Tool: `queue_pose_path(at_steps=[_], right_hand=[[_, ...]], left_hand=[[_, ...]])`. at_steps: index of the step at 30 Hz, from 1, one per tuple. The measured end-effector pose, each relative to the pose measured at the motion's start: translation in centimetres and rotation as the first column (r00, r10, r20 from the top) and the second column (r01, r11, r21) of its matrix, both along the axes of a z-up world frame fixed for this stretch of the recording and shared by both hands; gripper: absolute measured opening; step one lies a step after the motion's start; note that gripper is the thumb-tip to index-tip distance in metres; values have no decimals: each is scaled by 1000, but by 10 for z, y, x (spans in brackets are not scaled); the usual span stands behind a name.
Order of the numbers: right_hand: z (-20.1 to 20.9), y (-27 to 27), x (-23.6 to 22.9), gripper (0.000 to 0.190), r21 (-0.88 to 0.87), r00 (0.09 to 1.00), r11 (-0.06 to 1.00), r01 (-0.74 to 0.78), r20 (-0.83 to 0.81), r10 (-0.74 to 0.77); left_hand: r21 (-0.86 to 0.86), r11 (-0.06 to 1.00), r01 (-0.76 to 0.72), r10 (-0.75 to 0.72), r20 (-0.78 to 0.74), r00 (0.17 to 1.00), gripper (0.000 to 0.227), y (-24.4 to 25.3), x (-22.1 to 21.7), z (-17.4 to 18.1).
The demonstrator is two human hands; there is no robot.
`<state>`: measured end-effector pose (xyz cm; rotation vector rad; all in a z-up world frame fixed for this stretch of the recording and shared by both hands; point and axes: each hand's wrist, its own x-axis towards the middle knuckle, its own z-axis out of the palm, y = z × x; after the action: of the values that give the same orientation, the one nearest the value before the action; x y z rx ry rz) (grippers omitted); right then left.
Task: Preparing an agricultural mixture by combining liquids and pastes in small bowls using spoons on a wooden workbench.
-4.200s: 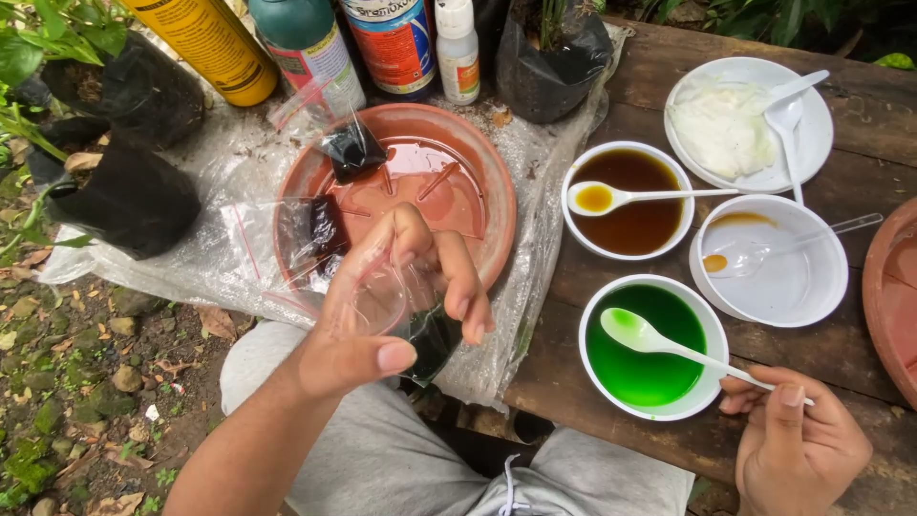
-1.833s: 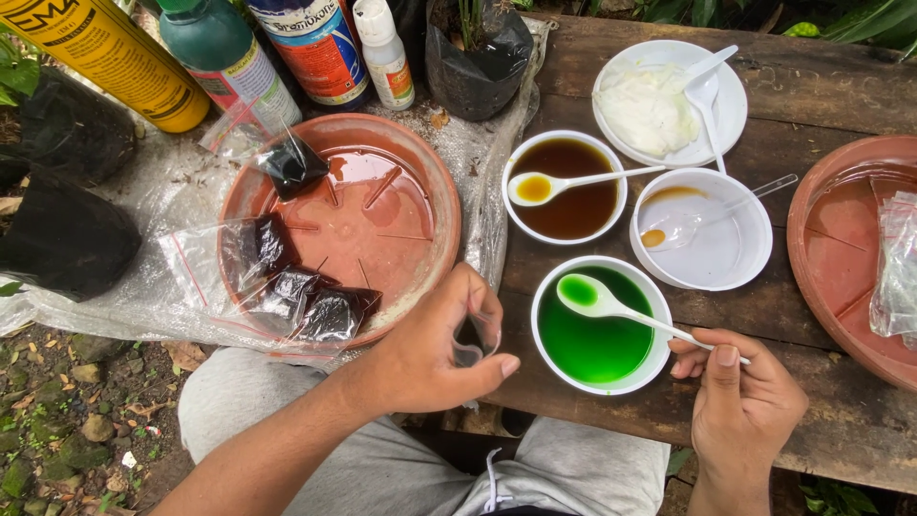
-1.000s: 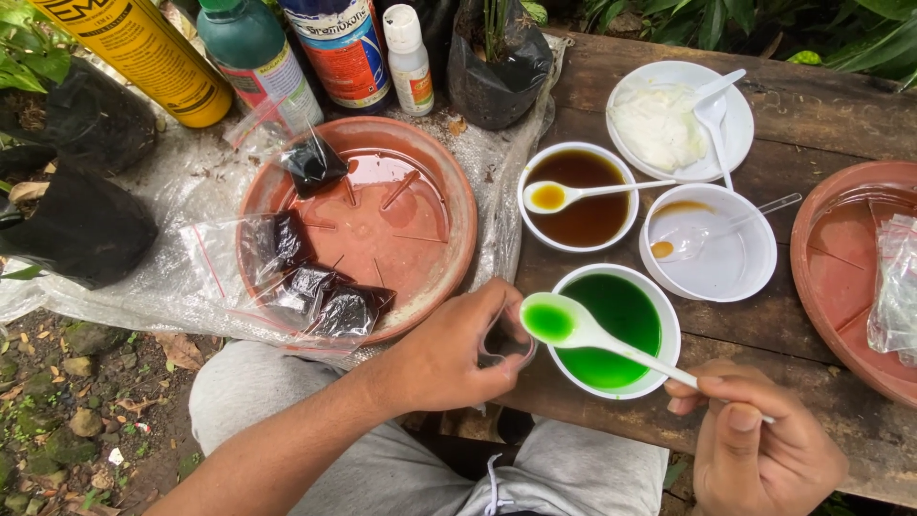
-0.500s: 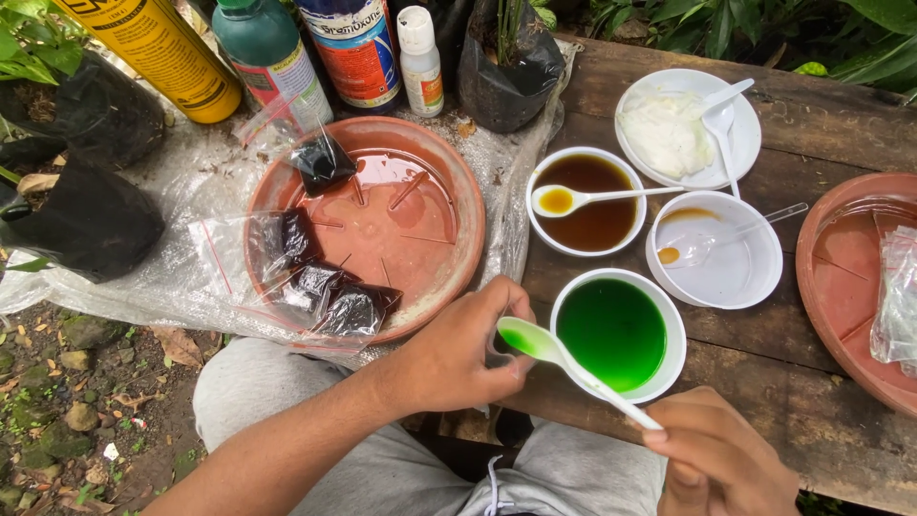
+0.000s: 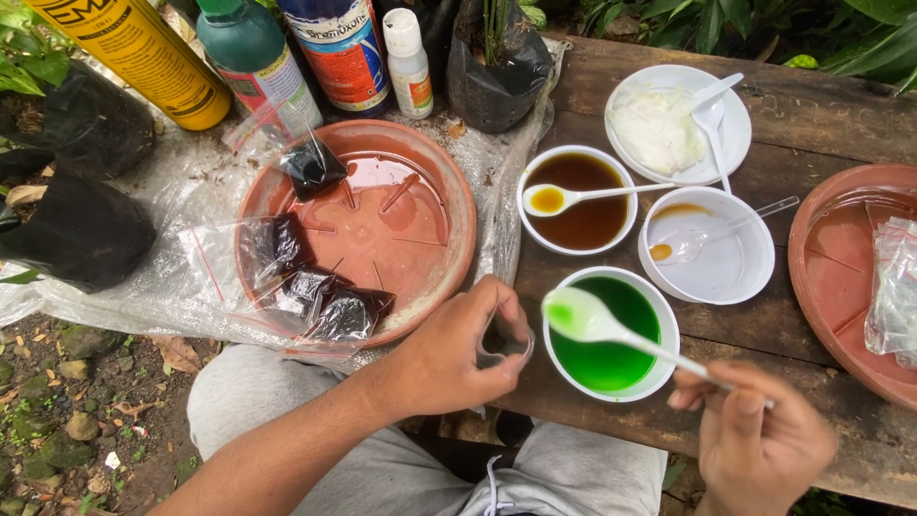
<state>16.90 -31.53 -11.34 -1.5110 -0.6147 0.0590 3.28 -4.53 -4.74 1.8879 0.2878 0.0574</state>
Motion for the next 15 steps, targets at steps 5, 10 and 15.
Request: queue_pose_path(at_steps=[5, 10, 15], right_hand=[[-16, -3, 18, 37, -101, 972, 987, 122, -187, -139], [-26, -6, 21, 37, -123, 958, 985, 119, -246, -147], [-16, 1, 18, 33, -200, 971, 975, 100, -196, -140]], left_hand=[[3, 1000, 2, -2, -16, 1000, 23, 0, 0, 4], [-3, 1000, -6, 6, -31, 999, 21, 0, 1, 5], [12, 1000, -7, 7, -18, 1000, 21, -1, 1, 4]])
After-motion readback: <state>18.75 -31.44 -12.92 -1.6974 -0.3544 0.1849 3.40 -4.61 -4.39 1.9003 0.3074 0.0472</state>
